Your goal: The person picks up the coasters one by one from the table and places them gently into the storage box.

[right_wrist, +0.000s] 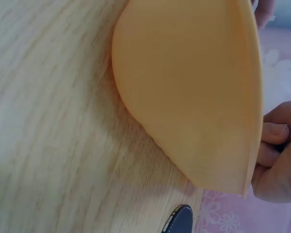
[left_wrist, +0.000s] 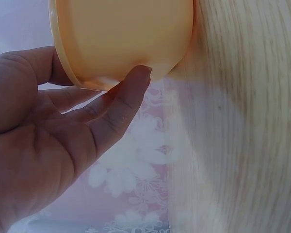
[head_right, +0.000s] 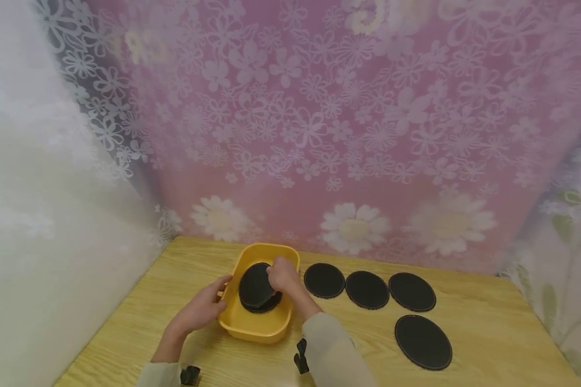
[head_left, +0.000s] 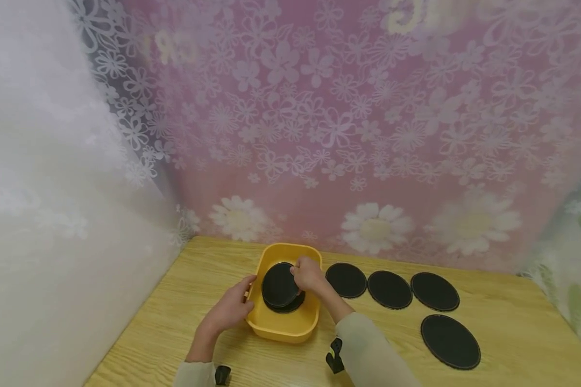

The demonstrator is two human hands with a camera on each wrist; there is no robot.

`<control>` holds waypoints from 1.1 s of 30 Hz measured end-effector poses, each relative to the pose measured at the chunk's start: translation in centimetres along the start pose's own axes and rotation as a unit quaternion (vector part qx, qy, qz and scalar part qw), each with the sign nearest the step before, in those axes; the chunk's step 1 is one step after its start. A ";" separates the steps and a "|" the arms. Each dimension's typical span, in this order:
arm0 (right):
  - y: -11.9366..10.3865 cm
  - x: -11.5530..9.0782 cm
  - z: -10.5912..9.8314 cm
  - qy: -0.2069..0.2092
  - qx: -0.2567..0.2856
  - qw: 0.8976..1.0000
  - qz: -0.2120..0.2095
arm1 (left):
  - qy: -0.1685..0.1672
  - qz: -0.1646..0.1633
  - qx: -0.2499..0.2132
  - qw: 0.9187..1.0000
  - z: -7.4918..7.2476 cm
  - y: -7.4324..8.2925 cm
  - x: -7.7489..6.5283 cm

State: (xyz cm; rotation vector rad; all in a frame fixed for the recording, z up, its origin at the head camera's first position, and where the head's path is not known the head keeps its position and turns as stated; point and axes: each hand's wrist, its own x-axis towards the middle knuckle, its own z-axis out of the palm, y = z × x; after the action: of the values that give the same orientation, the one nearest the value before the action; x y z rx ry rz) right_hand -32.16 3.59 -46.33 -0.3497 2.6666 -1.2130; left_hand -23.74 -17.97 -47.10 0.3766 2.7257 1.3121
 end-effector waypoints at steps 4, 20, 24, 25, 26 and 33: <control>-0.3 0.4 0.1 -0.006 -0.016 1.000 0.025 | -0.004 0.009 -0.001 1.000 -0.3 -0.1 0.0; -0.4 1.1 1.1 0.020 -0.141 0.989 0.032 | -0.008 0.002 -0.003 1.000 -0.4 -0.3 0.0; -0.3 1.2 1.3 0.023 -0.179 0.983 0.023 | -0.010 0.006 0.000 1.000 -0.4 -0.4 0.0; -0.3 1.2 1.4 0.023 -0.187 0.982 0.024 | -0.010 0.007 0.000 1.000 -0.4 -0.4 0.0; -0.3 1.2 1.5 0.022 -0.196 0.980 0.025 | -0.010 0.008 0.001 1.000 -0.4 -0.4 0.0; -0.2 1.2 2.1 0.019 -0.237 0.971 0.020 | -0.007 0.005 0.002 1.000 -0.4 -0.2 -0.1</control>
State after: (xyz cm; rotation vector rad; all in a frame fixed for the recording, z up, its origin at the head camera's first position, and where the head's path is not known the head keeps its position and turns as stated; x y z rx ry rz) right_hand -32.76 1.66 -47.63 -0.3362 2.9586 -0.5614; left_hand -23.79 -18.42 -47.02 0.3984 2.7184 1.3003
